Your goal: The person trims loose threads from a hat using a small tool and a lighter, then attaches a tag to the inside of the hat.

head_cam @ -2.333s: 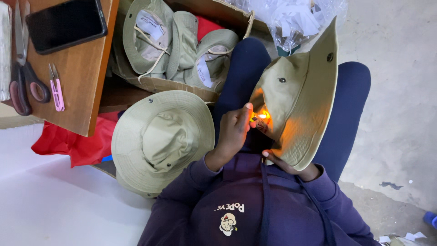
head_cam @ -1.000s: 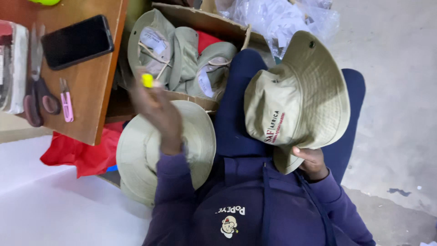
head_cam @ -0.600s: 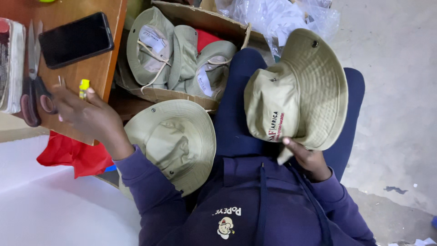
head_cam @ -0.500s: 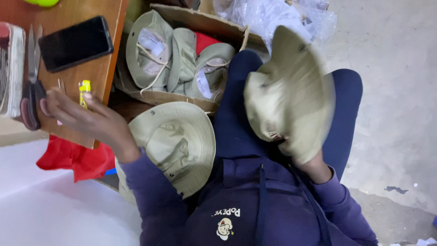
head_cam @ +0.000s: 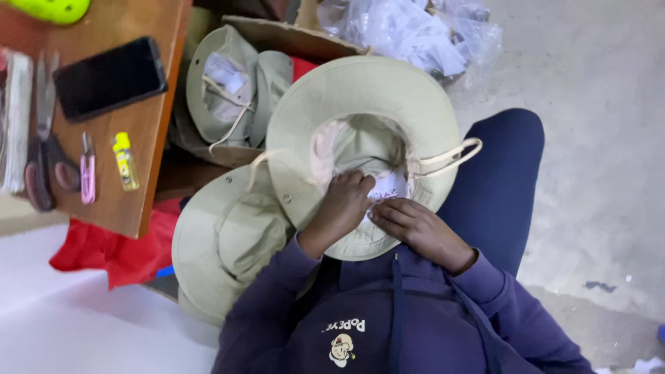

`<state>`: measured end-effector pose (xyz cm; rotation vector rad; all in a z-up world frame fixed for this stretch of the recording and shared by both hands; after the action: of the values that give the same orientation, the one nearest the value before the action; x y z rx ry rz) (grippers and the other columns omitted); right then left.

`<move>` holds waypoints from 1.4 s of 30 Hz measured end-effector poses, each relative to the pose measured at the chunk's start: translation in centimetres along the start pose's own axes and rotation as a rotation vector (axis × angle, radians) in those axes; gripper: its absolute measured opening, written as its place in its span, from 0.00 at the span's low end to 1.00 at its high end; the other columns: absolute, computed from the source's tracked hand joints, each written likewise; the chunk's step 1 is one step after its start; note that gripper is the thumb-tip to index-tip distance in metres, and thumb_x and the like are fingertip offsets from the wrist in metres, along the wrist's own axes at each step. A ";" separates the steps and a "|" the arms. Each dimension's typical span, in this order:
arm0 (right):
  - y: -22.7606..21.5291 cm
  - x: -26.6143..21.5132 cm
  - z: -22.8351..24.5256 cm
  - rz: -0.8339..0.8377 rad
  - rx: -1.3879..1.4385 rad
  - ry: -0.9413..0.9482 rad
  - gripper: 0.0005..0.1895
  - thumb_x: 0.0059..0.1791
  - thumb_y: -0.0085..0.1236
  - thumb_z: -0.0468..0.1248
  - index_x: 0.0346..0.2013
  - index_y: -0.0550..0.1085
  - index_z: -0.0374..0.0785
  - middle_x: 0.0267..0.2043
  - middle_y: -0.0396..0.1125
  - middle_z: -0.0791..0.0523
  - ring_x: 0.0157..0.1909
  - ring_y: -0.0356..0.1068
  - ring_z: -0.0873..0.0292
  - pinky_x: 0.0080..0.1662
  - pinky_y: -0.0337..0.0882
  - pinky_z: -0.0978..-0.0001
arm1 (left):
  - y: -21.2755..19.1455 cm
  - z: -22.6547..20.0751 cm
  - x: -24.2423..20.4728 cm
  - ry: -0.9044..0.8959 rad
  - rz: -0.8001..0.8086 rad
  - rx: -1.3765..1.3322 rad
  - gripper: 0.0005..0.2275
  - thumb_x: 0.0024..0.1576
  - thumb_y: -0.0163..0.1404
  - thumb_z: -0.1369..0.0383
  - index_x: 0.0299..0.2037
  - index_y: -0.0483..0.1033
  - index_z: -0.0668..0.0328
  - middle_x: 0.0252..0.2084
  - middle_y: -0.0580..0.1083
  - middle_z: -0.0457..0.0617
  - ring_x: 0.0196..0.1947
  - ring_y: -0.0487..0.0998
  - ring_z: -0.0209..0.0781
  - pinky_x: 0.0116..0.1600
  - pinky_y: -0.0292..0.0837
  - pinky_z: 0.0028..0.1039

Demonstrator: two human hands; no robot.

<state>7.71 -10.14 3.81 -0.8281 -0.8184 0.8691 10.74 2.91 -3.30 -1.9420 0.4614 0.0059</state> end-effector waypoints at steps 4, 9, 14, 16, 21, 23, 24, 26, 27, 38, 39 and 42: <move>3.0 -3.3 -2.1 0.011 0.108 0.087 0.17 0.60 0.45 0.42 0.58 0.76 0.40 0.59 0.70 0.51 0.66 0.66 0.44 0.66 0.67 0.49 | 0.1 0.0 -0.9 -0.034 -0.195 -0.103 0.19 0.54 0.62 0.69 0.54 0.73 0.61 0.43 0.74 0.59 0.48 0.78 0.64 0.58 0.70 0.54; 3.7 -3.5 -3.1 -0.086 0.147 0.083 0.16 0.58 0.45 0.37 0.57 0.76 0.42 0.51 0.70 0.52 0.60 0.70 0.43 0.61 0.71 0.47 | -1.1 -0.8 -0.2 -0.050 -0.173 0.085 0.17 0.58 0.59 0.62 0.54 0.74 0.61 0.45 0.74 0.53 0.50 0.76 0.55 0.57 0.68 0.45; 4.6 -4.5 -3.9 -0.110 0.129 0.109 0.17 0.53 0.52 0.37 0.57 0.77 0.45 0.53 0.70 0.54 0.61 0.69 0.45 0.60 0.70 0.48 | -0.4 1.6 0.7 -0.021 -0.350 -0.183 0.08 0.59 0.59 0.64 0.44 0.79 0.55 0.35 0.77 0.49 0.40 0.81 0.55 0.47 0.75 0.41; 4.1 -4.3 -5.0 -0.130 0.115 0.150 0.19 0.51 0.56 0.39 0.57 0.77 0.47 0.55 0.70 0.54 0.62 0.68 0.45 0.60 0.70 0.47 | -1.7 2.1 0.1 -0.038 -0.424 -0.429 0.07 0.61 0.59 0.61 0.42 0.80 0.52 0.35 0.78 0.49 0.41 0.81 0.58 0.46 0.77 0.42; 4.3 -4.9 -9.7 -0.223 0.505 0.373 0.47 0.35 0.77 0.65 0.59 0.77 0.40 0.62 0.70 0.49 0.70 0.62 0.35 0.70 0.59 0.42 | 2.4 3.1 -2.7 -0.333 -0.600 -1.296 0.04 0.64 0.55 0.69 0.39 0.76 0.59 0.30 0.66 0.38 0.34 0.66 0.29 0.42 0.65 0.20; 4.0 -4.8 -12.1 -0.215 0.657 0.549 0.35 0.48 0.58 0.61 0.60 0.75 0.42 0.60 0.70 0.50 0.64 0.67 0.38 0.64 0.65 0.45 | 2.7 1.7 -2.3 -0.383 -0.549 -1.424 0.05 0.65 0.54 0.67 0.42 0.76 0.59 0.32 0.69 0.37 0.34 0.69 0.26 0.41 0.66 0.16; 4.4 -5.3 -13.6 -0.207 0.803 0.734 0.28 0.61 0.38 0.58 0.62 0.74 0.44 0.59 0.70 0.51 0.59 0.72 0.42 0.59 0.71 0.48 | 3.4 0.8 -1.9 -0.428 -0.486 -1.555 0.06 0.66 0.52 0.66 0.45 0.75 0.58 0.34 0.71 0.37 0.33 0.72 0.22 0.40 0.68 0.12; 5.7 -3.5 -12.5 -0.102 0.707 0.784 0.25 0.58 0.50 0.55 0.59 0.73 0.40 0.60 0.68 0.47 0.55 0.73 0.34 0.54 0.73 0.42 | 0.5 -0.6 -1.7 -0.426 -0.425 -1.451 0.05 0.67 0.51 0.68 0.45 0.76 0.60 0.33 0.72 0.39 0.32 0.71 0.25 0.39 0.66 0.15; 6.6 -2.6 -12.0 0.002 0.614 0.831 0.26 0.54 0.61 0.53 0.57 0.72 0.36 0.61 0.65 0.43 0.50 0.74 0.25 0.50 0.75 0.36 | -1.0 -1.3 -1.6 -0.426 -0.366 -1.344 0.05 0.67 0.49 0.71 0.45 0.77 0.62 0.33 0.73 0.42 0.31 0.69 0.28 0.38 0.65 0.18; 15.4 -5.4 -12.9 -0.633 1.517 1.280 0.37 0.45 0.72 0.28 0.61 0.57 0.27 0.43 0.56 0.55 0.29 0.71 0.58 0.28 0.75 0.73 | 8.9 5.8 -1.4 -0.456 -0.232 -1.428 0.07 0.68 0.48 0.68 0.46 0.78 0.61 0.28 0.74 0.45 0.21 0.76 0.29 0.24 0.71 0.17; 15.2 -5.1 -13.5 -0.649 1.570 1.307 0.38 0.45 0.71 0.27 0.62 0.56 0.28 0.44 0.55 0.56 0.34 0.70 0.59 0.30 0.78 0.73 | 8.6 5.9 -0.8 -0.431 -0.229 -1.406 0.07 0.68 0.48 0.68 0.46 0.78 0.60 0.28 0.74 0.44 0.21 0.75 0.28 0.24 0.71 0.17; 17.4 -6.3 -13.7 -0.571 1.549 1.233 0.20 0.47 0.64 0.24 0.53 0.71 0.28 0.38 0.66 0.54 0.31 0.77 0.56 0.32 0.79 0.71 | 4.1 3.8 -1.9 -0.464 -0.232 -1.240 0.08 0.67 0.47 0.70 0.45 0.79 0.62 0.31 0.72 0.45 0.28 0.72 0.32 0.33 0.68 0.20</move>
<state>11.57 -12.50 -18.76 0.3545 0.7351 0.1519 8.46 5.49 -8.06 -3.0592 -0.1694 0.7269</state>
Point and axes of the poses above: each hand's wrist, its own x-axis towards the middle knuckle, its own y-axis out of the palm, z = x × y, the point moved 8 cm from there along x, towards the middle knuckle
